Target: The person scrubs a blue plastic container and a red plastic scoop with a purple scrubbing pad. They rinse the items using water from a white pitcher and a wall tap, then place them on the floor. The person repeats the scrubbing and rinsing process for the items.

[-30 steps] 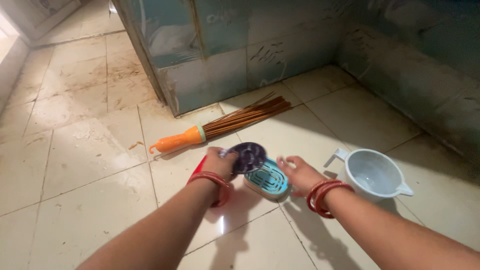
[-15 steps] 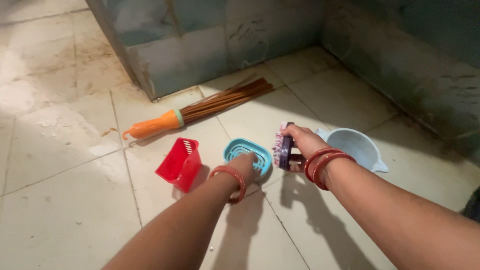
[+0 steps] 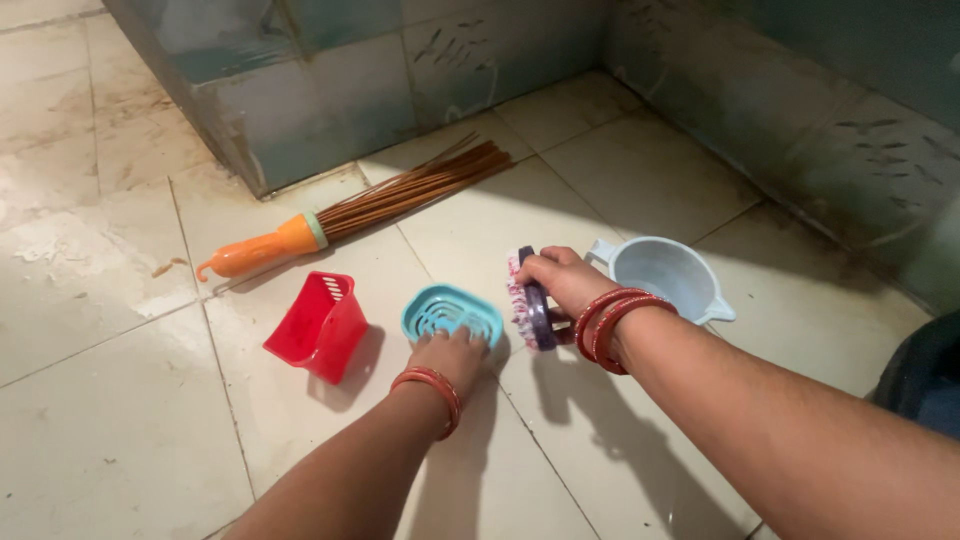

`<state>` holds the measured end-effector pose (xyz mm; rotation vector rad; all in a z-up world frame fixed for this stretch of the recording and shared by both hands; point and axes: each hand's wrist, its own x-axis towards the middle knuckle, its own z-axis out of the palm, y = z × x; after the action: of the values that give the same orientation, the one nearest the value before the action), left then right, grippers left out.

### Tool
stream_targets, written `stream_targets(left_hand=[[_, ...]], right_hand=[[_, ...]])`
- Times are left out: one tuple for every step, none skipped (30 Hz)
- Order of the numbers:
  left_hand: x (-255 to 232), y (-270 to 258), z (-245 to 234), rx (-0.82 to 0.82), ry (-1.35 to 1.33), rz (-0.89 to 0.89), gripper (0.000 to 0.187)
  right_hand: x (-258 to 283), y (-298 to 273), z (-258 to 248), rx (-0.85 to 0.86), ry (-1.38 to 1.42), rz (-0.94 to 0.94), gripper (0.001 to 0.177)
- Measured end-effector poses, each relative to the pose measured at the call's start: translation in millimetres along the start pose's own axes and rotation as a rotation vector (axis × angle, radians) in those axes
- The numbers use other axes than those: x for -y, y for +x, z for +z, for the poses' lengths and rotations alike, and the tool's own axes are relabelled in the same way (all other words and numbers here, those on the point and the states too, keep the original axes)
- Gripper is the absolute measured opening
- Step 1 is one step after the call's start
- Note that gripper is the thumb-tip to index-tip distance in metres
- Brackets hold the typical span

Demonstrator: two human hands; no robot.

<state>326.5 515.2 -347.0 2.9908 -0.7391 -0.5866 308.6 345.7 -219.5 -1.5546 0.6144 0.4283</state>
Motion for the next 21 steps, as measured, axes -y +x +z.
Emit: stream_targets(left_hand=[[0.8,3.1,-4.9,-0.062,-0.105,-0.056,0.035],[2.3,9.1,-11.5,-0.127,-0.209,-0.109,0.036],[4.5,17.3,-19.7,-0.21,-0.334,-0.182,0.038],[8.6,26.9,-30.6,-0.298,-0.457,-0.256,0.04],[13.4,32.4,-40.4,-0.387,-0.58,-0.327,0.043],[20.2,35.6,-52.3,-0.322,-0.867,-0.4,0.044],[27.5,35.6,-65.2,-0.245,-1.155,-0.462,0.045],[33.7,34.8,-81.6,-0.165,-1.443,-0.507,0.047],[34.5,32.2,-98.3,-0.166,-1.628,-0.432,0.047],[35.3,27.5,-118.7,-0.175,-1.808,-0.347,0.047],[36.3,18.5,-142.3,-0.179,-1.984,-0.248,0.048],[33.7,6.1,-168.4,-0.209,-2.026,-0.218,0.05],[27.5,-10.4,-195.0,-0.239,-2.068,-0.187,0.052],[20.6,-29.6,-222.8,-0.265,-2.111,-0.151,0.054],[16.2,-50.7,-249.9,-0.283,-2.109,-0.153,0.061],[13.8,-71.6,-272.0,-0.303,-2.108,-0.162,0.068],[12.8,-89.3,-292.0,-0.322,-2.108,-0.17,0.075],[13.8,-103.9,-309.4,-0.328,-2.081,-0.164,0.077],[17.3,-114.7,-325.3,-0.335,-2.055,-0.158,0.08],[21.7,-122.9,-337.1,-0.336,-2.032,-0.161,0.082],[26.2,-129.5,-341.7,-0.29,-2.021,-0.08,0.074]], right_hand=[[0.2,2.0,-1.2,-0.011,-0.025,-0.02,0.057],[1.6,4.5,-4.4,-0.026,-0.049,-0.043,0.058],[2.9,7.0,-8.2,-0.041,-0.073,-0.066,0.059],[5.8,9.8,-11.8,-0.035,-0.042,-0.09,0.06],[9.1,11.7,-16.0,-0.029,-0.012,-0.115,0.061],[15.6,13.2,-21.7,-0.023,0.016,-0.148,0.062],[21.8,12.1,-27.3,0.019,0.018,-0.181,0.059],[31.8,9.1,-31.2,0.062,0.016,-0.224,0.056],[42.6,3.4,-32.1,0.105,0.014,-0.267,0.055],[56.4,-4.1,-29.8,0.091,-0.042,-0.289,0.054],[70.9,-15.9,-27.9,0.075,-0.097,-0.312,0.052],[86.7,-30.9,-26.2,0.052,-0.153,-0.336,0.052],[102.2,-46.6,-20.2,0.057,-0.173,-0.366,0.053],[117.8,-63.0,-12.7,0.058,-0.195,-0.396,0.055],[133.8,-79.5,-6.6,0.059,-0.217,-0.427,0.058],[148.2,-95.3,-2.8,0.082,-0.249,-0.524,0.058],[161.6,-110.6,-0.2,0.106,-0.283,-0.622,0.059],[173.4,-125.2,4.2,0.132,-0.317,-0.716,0.06],[183.3,-138.5,9.6,0.117,-0.391,-0.719,0.061],[189.0,-151.2,14.5,0.102,-0.467,-0.713,0.061],[195.4,-160.9,18.7,0.086,-0.542,-0.707,0.062]])
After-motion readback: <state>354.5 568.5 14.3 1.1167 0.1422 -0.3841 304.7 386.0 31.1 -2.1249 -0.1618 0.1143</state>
